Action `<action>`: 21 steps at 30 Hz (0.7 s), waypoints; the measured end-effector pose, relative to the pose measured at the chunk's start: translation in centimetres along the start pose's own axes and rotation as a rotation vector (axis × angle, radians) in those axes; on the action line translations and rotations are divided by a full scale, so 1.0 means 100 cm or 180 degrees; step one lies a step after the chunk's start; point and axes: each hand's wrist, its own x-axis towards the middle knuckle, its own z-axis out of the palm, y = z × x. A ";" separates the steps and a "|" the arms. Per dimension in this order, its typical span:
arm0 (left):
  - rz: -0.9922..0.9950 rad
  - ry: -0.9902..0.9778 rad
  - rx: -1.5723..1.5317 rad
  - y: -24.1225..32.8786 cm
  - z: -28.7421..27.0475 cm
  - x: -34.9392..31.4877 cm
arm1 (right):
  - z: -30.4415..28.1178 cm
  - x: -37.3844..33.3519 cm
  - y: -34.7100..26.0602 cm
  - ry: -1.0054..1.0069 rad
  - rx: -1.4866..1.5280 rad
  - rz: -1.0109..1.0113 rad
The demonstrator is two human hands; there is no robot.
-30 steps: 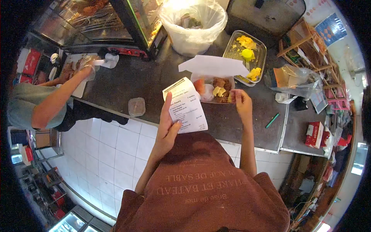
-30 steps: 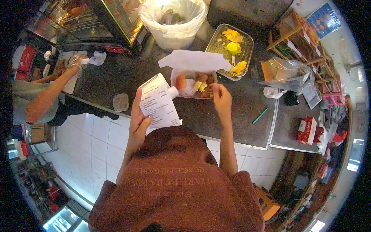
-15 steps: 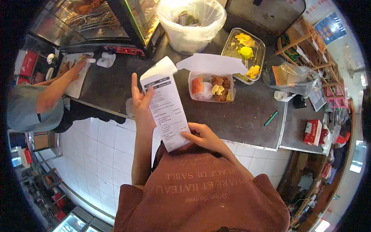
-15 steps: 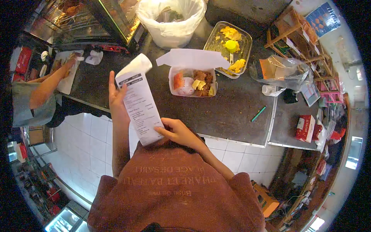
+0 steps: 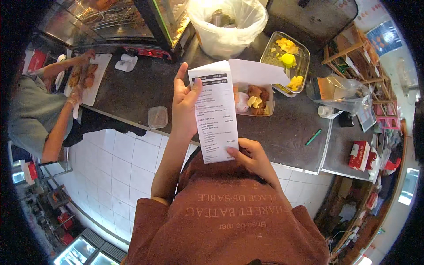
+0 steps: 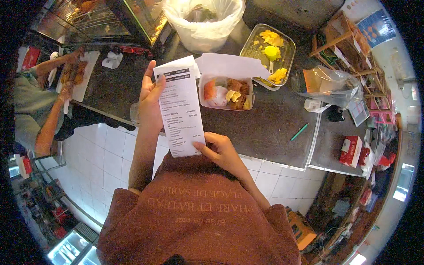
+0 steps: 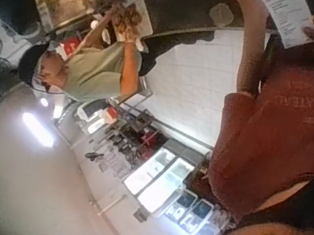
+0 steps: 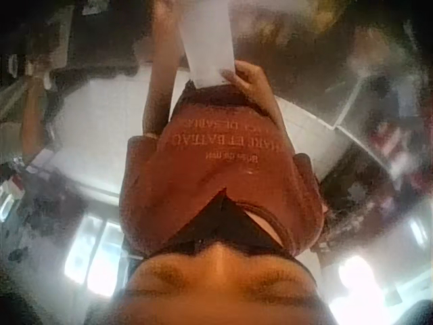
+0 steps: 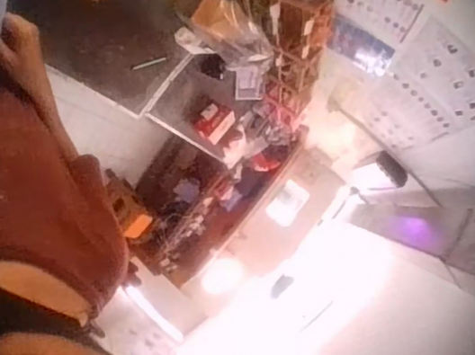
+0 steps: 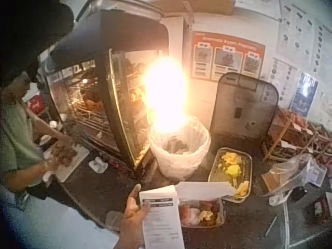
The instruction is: The person checks order receipts, closes food boxes, and places them into plastic bags. The person then seals the bags using tape, attaches the receipts, and sets the packaged orders on the pickup counter.
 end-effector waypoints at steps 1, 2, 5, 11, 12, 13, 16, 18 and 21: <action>-0.0010 -0.0078 -0.0036 -0.002 -0.001 0.002 | -0.002 -0.001 -0.005 -0.0117 -0.0104 0.0334; -0.0025 -0.0165 -0.0074 -0.004 0.000 0.003 | -0.003 -0.002 -0.003 -0.0093 -0.0098 0.0336; -0.0018 -0.0104 0.0133 -0.008 0.009 0.003 | -0.005 -0.006 0.005 0.0105 -0.0129 0.0017; -0.0094 -0.0297 0.0174 -0.018 0.023 0.004 | -0.019 -0.017 0.006 0.0265 -0.0735 0.0103; -0.0118 -0.0329 0.0174 -0.019 0.025 0.005 | -0.020 -0.017 0.006 0.0420 -0.0887 -0.0507; 0.0105 -0.0234 0.0330 -0.019 0.026 0.007 | -0.021 -0.019 0.007 0.0576 -0.1043 -0.1115; 0.0494 -0.0334 0.0569 -0.018 0.043 0.004 | -0.021 -0.026 0.014 0.0845 -0.0391 -0.0850; 0.0741 -0.0649 0.1145 -0.023 0.054 0.007 | -0.029 -0.038 0.024 0.0941 -0.0542 -0.0546; 0.1033 -0.1429 0.2116 -0.046 0.101 0.011 | -0.052 -0.057 0.045 0.1531 -0.0531 -0.0099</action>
